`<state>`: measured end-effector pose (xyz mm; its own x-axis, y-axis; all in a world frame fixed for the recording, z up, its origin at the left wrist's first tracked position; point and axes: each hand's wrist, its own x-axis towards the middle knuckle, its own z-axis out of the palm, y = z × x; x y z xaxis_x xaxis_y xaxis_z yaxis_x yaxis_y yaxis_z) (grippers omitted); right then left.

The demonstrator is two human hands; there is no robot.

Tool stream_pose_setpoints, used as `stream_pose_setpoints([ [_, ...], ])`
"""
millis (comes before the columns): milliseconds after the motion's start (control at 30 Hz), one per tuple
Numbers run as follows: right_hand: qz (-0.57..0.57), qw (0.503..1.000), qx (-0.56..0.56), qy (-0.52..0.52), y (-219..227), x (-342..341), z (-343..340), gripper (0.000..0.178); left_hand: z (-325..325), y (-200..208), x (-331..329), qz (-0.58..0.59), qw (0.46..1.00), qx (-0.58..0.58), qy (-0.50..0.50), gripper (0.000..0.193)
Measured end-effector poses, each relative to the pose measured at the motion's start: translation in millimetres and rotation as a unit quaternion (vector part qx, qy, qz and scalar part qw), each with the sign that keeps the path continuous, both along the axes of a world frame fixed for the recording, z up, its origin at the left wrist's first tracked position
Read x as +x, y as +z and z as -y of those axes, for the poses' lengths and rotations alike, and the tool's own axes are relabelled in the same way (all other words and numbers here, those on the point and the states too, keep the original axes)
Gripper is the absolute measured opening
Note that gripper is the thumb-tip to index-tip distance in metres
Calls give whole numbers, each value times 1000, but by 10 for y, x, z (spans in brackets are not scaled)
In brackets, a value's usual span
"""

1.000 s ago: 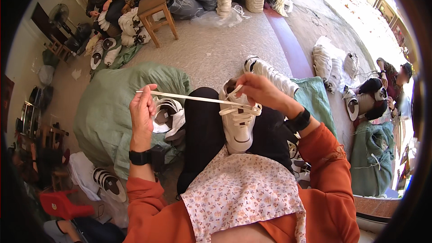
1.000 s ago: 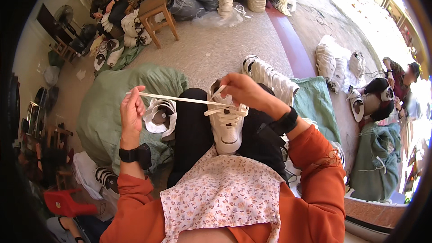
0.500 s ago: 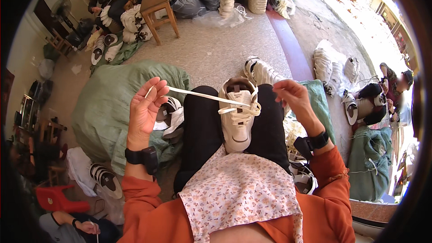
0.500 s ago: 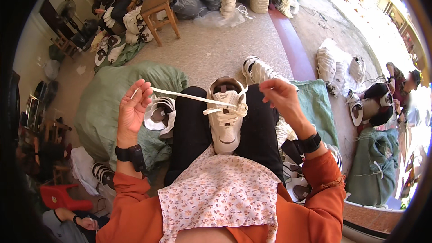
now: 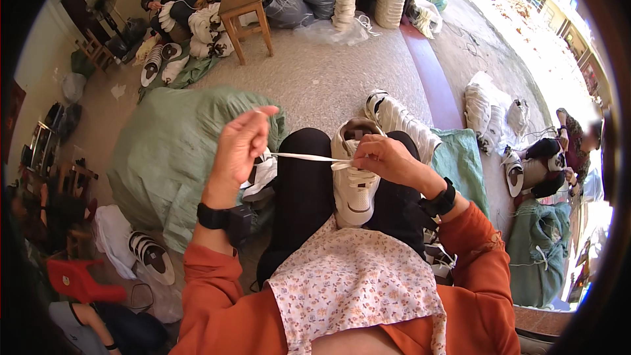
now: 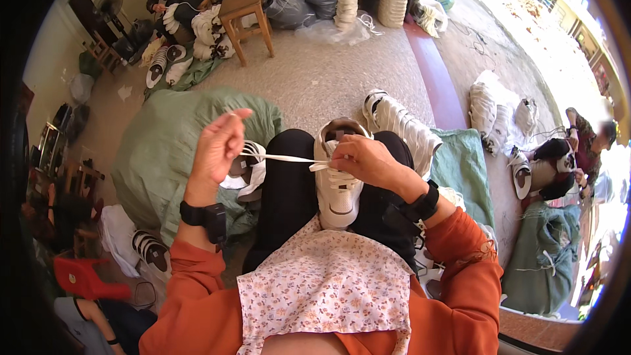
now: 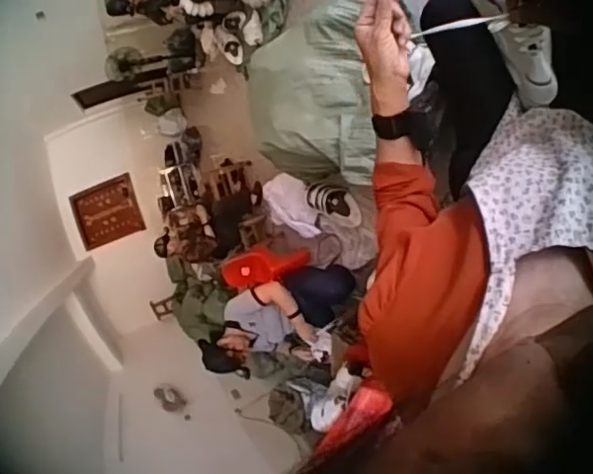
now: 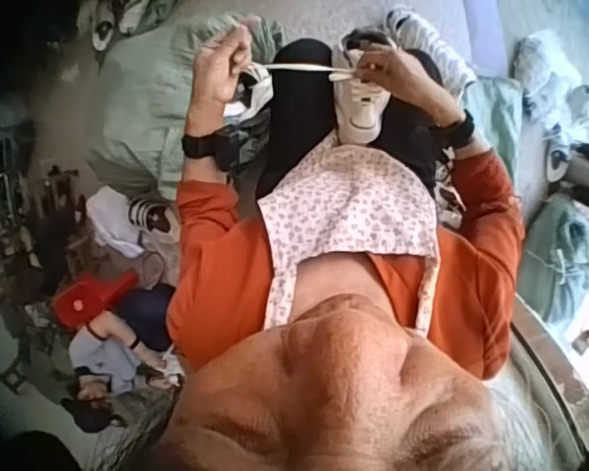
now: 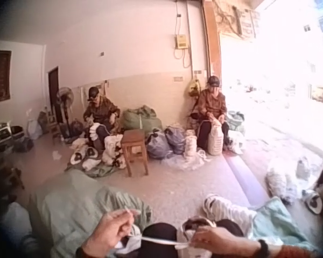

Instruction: The person laces a shoe by hand, threading a lace through the eyelets, pulling it tight, and repeating the process for each eyelet.

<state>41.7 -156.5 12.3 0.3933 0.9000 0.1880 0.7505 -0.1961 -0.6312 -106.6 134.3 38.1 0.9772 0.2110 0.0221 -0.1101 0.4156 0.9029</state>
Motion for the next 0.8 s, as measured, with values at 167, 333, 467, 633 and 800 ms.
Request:
stream_pose_setpoints([
  [167,-49,999,4,22,19,59,-65,15,507,-460,345,-51,923,382,-16,22],
  [333,-40,999,-8,-17,-13,165,-132,12,809,-475,396,-87,820,563,-45,25],
  [467,2,997,-75,-32,-61,192,-248,14,832,-504,440,-76,814,574,-50,25],
  [633,-42,999,12,15,-176,245,-263,16,864,-564,506,-52,816,576,-26,24],
  [800,-59,997,47,36,-214,249,-265,16,885,-586,604,-53,791,610,-17,26],
])
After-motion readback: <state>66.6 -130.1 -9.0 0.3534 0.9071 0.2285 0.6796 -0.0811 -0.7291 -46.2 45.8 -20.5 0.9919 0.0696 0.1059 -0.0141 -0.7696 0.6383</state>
